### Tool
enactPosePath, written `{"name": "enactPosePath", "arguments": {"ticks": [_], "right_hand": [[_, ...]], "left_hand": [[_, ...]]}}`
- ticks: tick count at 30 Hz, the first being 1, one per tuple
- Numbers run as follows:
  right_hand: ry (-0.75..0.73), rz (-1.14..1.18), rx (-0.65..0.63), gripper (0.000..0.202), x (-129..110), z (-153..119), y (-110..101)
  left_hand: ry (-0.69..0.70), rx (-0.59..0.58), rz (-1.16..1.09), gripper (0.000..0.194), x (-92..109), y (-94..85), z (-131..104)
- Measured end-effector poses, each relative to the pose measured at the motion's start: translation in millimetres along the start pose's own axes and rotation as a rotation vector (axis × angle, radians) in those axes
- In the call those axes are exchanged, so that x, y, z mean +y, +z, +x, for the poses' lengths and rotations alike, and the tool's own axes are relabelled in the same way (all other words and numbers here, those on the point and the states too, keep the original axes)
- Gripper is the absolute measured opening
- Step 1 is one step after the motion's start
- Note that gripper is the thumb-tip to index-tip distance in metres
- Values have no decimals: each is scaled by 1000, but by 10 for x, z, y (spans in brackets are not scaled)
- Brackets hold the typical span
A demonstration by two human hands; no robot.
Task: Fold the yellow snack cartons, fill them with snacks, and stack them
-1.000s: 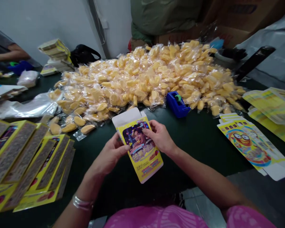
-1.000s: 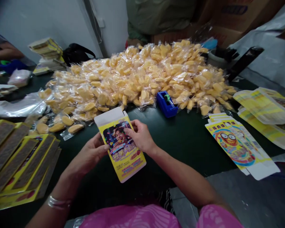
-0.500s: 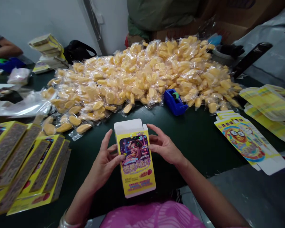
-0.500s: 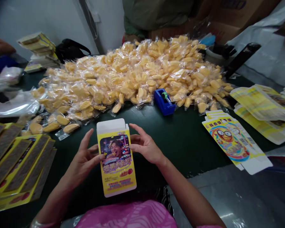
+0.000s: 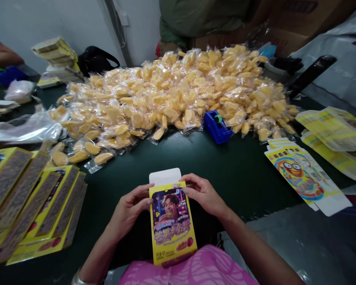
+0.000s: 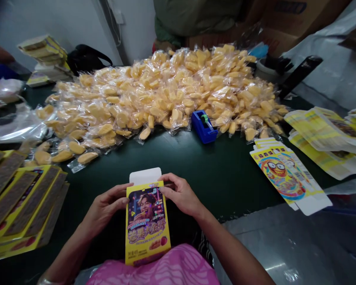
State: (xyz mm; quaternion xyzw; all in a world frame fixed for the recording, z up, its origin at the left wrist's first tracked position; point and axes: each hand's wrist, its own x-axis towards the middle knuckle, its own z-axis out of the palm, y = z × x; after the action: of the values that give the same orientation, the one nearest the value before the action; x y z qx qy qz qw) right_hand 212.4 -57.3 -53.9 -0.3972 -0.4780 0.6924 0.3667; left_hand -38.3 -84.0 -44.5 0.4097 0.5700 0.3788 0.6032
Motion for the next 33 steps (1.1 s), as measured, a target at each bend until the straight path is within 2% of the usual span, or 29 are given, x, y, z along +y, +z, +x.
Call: {"name": "enactPosePath", "arguments": {"ticks": [5, 9, 13, 15, 17, 18, 21, 24, 28, 33], "right_hand": [[-29, -21, 147, 26, 89, 112, 102], [-52, -41, 179, 26, 53, 163, 40], [-76, -38, 88, 51, 4, 165, -59], [-87, -89, 41, 38, -8, 135, -62], [-105, -154, 45, 17, -15, 88, -28], [-114, -179, 57, 14, -20, 62, -3], [-133, -181, 63, 13, -55, 2, 70], [-112, -135, 35, 15, -129, -5, 109], [-63, -131, 16, 12, -246, 84, 113], [-7, -105, 99, 11, -309, 201, 82]], "left_hand": [[121, 149, 10, 28, -66, -55, 124], [74, 189, -132, 23, -38, 0, 159], [19, 96, -187, 30, 41, 28, 191], [0, 31, -116, 31, 62, 5, 208], [-32, -26, -30, 24, 62, -23, 208], [-49, -48, -13, 23, 58, -31, 200], [-98, -89, -96, 29, 59, -7, 154], [-116, -83, -151, 35, 118, 63, 123], [-91, -144, -55, 29, 276, 121, 169], [-34, -203, 90, 25, 456, 122, 275]]}}
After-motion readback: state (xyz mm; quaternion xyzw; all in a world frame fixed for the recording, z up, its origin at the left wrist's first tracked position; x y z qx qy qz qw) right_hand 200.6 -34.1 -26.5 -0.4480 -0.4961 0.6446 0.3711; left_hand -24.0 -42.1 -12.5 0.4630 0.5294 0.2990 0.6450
